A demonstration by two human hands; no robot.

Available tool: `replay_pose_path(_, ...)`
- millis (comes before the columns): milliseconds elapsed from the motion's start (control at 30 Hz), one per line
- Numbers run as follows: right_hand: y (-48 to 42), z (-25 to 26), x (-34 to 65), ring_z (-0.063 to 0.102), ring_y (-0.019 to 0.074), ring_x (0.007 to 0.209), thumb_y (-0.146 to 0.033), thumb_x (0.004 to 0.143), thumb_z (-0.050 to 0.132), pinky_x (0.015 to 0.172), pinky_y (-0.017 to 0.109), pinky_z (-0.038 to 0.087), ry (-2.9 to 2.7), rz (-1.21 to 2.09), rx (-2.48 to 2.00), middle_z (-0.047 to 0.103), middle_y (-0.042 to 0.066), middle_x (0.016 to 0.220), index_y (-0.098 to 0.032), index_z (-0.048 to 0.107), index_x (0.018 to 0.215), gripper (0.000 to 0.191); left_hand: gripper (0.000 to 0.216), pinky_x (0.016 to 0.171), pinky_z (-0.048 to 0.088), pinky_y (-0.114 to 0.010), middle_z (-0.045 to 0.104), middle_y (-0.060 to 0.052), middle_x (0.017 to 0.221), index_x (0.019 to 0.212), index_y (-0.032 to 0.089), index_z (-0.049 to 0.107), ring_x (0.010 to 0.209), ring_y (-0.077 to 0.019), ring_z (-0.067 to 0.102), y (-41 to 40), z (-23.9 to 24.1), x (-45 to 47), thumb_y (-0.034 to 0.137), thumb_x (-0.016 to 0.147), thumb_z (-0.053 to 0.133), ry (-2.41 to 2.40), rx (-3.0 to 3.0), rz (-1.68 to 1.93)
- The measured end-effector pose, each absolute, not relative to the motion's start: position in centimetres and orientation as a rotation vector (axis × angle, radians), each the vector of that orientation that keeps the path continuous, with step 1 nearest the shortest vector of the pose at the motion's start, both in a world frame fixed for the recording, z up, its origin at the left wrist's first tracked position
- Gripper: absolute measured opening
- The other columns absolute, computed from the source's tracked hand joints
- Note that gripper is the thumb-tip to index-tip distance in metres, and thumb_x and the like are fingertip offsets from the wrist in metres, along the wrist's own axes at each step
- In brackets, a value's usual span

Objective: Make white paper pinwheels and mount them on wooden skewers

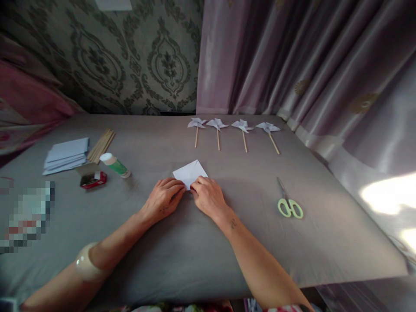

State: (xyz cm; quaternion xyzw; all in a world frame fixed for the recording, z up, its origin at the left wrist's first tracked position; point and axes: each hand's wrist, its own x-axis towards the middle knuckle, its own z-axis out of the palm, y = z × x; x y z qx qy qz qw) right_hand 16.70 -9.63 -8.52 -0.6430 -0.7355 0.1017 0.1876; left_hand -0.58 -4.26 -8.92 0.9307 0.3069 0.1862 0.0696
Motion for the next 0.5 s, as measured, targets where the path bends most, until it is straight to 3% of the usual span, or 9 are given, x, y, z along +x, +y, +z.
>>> replay_pose_path(167, -9.73, -7.97, 16.72, 0.06, 0.0154, 0.084, -0.022, 0.086, 0.06, 0.076, 0.027, 0.042, -1.977, 0.454, -1.763, 0.065, 0.004, 0.09, -0.022, 0.072, 0.084, 0.012, 0.026, 0.089, 0.039, -0.039, 0.072, -0.006, 0.103, 0.095, 0.019, 0.069, 0.099, -0.022, 0.06, -4.24, -8.81, -1.33, 0.023, 0.093, 0.043, 0.947, 2.769, 0.549)
replay_pose_path(300, -9.86, -7.67, 16.91, 0.059, 0.0125, 0.075, -0.022, 0.084, 0.063, 0.07, 0.025, 0.042, -1.923, 0.62, -1.717, 0.066, 0.002, 0.088, -0.021, 0.073, 0.081, 0.01, 0.024, 0.088, 0.038, -0.039, 0.073, -0.006, 0.095, 0.087, 0.02, 0.069, 0.092, -0.021, 0.06, -4.74, -8.46, -1.61, 0.024, 0.091, 0.046, 0.943, 2.77, 0.513)
replay_pose_path(500, -9.83, -8.08, 16.82, 0.057, 0.0114, 0.068, -0.021, 0.081, 0.063, 0.066, 0.025, 0.041, -1.9, 0.653, -1.736, 0.066, 0.002, 0.083, -0.022, 0.073, 0.079, 0.011, 0.021, 0.085, 0.038, -0.038, 0.072, -0.006, 0.094, 0.087, 0.021, 0.07, 0.09, -0.0207, 0.059, -4.57, -8.89, -1.57, 0.026, 0.09, 0.05, 0.948, 2.755, 0.503)
